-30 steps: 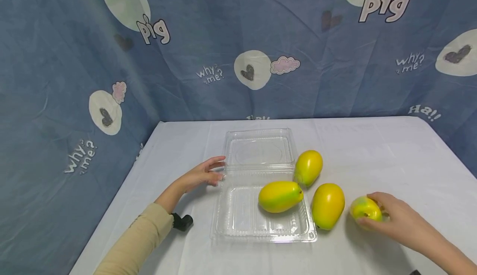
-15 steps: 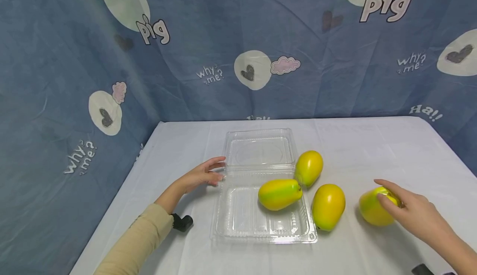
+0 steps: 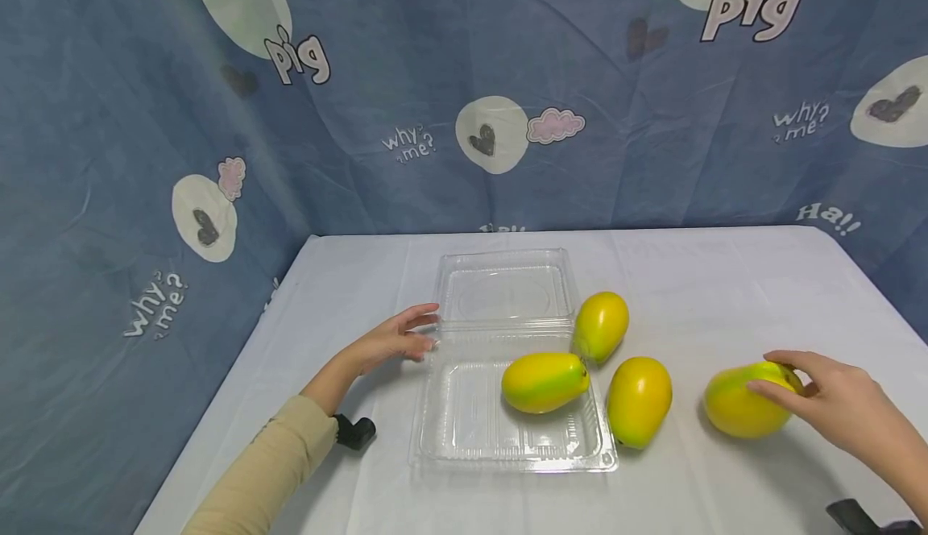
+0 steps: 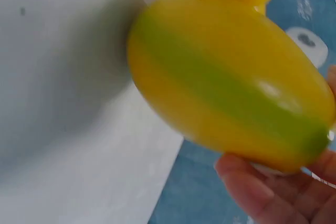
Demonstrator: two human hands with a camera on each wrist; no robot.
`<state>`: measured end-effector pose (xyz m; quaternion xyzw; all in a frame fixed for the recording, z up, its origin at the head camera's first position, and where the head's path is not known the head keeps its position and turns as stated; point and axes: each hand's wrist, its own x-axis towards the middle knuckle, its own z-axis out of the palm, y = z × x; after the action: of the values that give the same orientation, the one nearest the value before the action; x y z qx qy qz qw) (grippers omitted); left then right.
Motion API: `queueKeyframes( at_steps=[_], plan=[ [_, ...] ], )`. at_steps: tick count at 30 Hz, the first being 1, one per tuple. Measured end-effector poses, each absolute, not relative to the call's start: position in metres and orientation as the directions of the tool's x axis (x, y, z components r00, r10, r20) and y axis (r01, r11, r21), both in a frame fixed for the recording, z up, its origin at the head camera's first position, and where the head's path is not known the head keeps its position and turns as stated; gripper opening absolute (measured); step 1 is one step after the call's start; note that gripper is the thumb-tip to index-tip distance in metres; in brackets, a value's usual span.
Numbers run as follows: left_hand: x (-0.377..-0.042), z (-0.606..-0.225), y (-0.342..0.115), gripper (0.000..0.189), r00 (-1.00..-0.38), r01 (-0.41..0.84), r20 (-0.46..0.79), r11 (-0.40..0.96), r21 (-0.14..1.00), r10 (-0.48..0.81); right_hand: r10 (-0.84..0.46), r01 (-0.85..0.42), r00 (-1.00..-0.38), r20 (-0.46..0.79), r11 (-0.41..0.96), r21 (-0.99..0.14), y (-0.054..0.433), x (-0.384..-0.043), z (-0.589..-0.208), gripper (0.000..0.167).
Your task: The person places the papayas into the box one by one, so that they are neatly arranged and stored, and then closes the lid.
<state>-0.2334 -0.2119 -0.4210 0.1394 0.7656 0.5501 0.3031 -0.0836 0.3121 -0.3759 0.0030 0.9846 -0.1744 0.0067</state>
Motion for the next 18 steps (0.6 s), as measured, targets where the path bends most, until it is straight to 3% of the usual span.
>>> queueKeyframes(
  at_steps=[18],
  plan=[
    [-0.234, -0.422, -0.212, 0.075, -0.782, -0.125, -0.316, 0.361, 0.924, 0.537, 0.118, 0.062, -0.988, 0.099, 0.893, -0.446, 0.311, -0.070, -0.353, 0.055]
  ],
)
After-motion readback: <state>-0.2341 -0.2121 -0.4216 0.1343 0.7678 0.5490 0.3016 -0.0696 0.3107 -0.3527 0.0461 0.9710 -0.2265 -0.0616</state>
